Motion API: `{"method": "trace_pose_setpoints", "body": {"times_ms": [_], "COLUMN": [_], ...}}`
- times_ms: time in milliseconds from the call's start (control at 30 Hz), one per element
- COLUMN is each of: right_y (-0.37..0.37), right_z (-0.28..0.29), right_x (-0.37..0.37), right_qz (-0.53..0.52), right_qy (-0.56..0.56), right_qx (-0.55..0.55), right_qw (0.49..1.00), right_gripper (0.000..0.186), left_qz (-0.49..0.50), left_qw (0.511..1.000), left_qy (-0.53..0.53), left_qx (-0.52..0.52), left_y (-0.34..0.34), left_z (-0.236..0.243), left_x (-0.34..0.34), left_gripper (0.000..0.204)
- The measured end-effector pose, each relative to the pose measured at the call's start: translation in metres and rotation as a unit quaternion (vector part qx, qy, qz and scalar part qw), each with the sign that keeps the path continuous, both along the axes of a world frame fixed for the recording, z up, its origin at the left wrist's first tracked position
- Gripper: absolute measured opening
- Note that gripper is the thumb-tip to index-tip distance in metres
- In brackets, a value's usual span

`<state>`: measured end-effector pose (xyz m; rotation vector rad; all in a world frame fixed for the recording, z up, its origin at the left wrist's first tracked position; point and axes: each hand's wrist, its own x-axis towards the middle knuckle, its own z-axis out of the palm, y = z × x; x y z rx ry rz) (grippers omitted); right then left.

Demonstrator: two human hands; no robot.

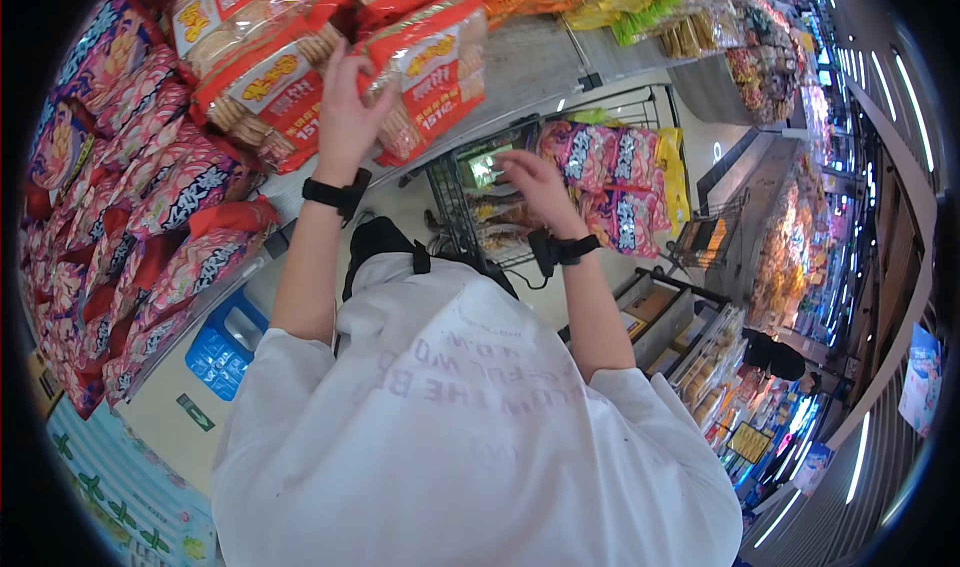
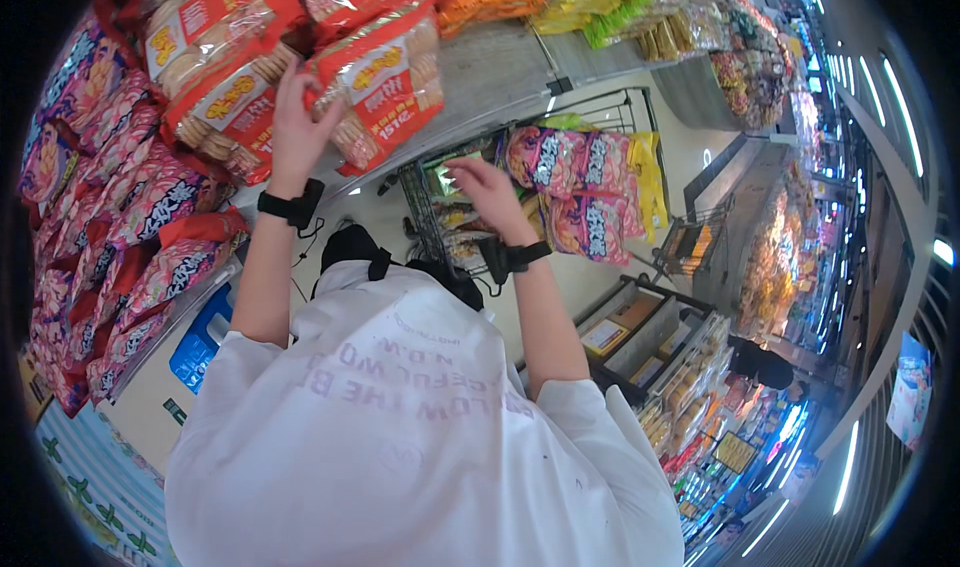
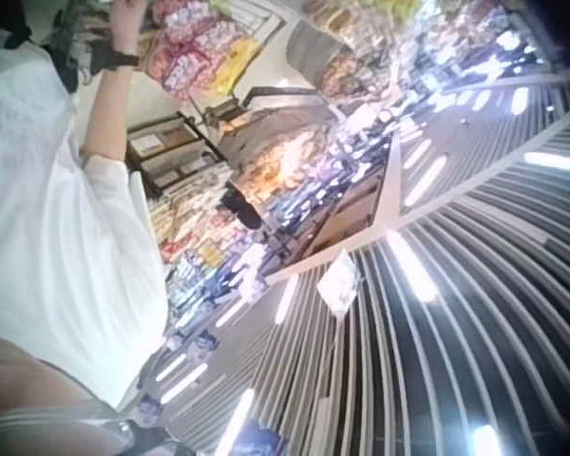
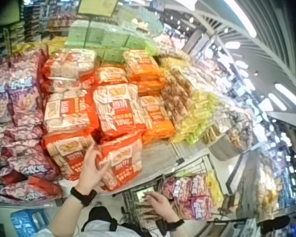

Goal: The person picks up bags of snacks from the supermarket shelves and places them into a shopping cart.

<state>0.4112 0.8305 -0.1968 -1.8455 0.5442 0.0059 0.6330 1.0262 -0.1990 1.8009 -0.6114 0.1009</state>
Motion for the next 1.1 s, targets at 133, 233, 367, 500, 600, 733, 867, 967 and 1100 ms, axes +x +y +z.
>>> {"method": "trace_pose_setpoints", "body": {"times_ms": [133, 233, 367, 500, 600, 733, 867, 967, 1100], "right_y": [-0.059, -0.091, -0.127, -0.138, -0.137, -0.143, -0.157, -0.169, -0.158], "right_z": [-0.004, -0.012, -0.029, -0.040, -0.059, -0.067, -0.075, -0.125, -0.154], "right_x": [-0.038, -0.068, -0.104, -0.126, -0.141, -0.170, -0.208, -0.235, -0.263], "right_qz": [-0.080, -0.114, -0.133, -0.120, -0.073, -0.076, -0.210, -0.234, -0.249], "right_qy": [-0.001, -0.043, -0.045, -0.033, -0.038, -0.031, 0.060, 0.079, 0.093], "right_qx": [0.029, 0.106, 0.151, 0.166, 0.242, 0.441, 0.436, 0.349, 0.110], "right_qw": [0.996, 0.987, 0.978, 0.978, 0.967, 0.894, 0.873, 0.904, 0.958], "right_gripper": [0.022, 0.023, 0.026, 0.027, 0.071, 0.097, 0.077, 0.067, 0.074], "left_qz": [0.011, 0.038, 0.029, -0.005, -0.044, -0.045, -0.041, -0.088, -0.117], "left_qw": [0.999, 0.994, 0.992, 0.996, 0.999, 0.989, 0.929, 0.918, 0.909], "left_qy": [-0.039, -0.098, -0.109, -0.076, 0.005, 0.035, 0.363, 0.370, 0.297], "left_qx": [0.035, 0.044, 0.050, 0.044, -0.012, 0.137, 0.064, 0.116, 0.270], "left_y": [0.008, 0.000, -0.017, -0.048, -0.084, -0.138, -0.166, -0.161, -0.176], "left_z": [-0.008, 0.011, 0.078, 0.117, 0.121, 0.054, -0.107, -0.217, -0.266], "left_x": [0.002, -0.025, -0.070, -0.099, -0.117, -0.128, -0.140, -0.164, -0.202], "left_gripper": [0.036, 0.032, 0.028, 0.035, 0.036, 0.032, 0.025, 0.029, 0.026]}}
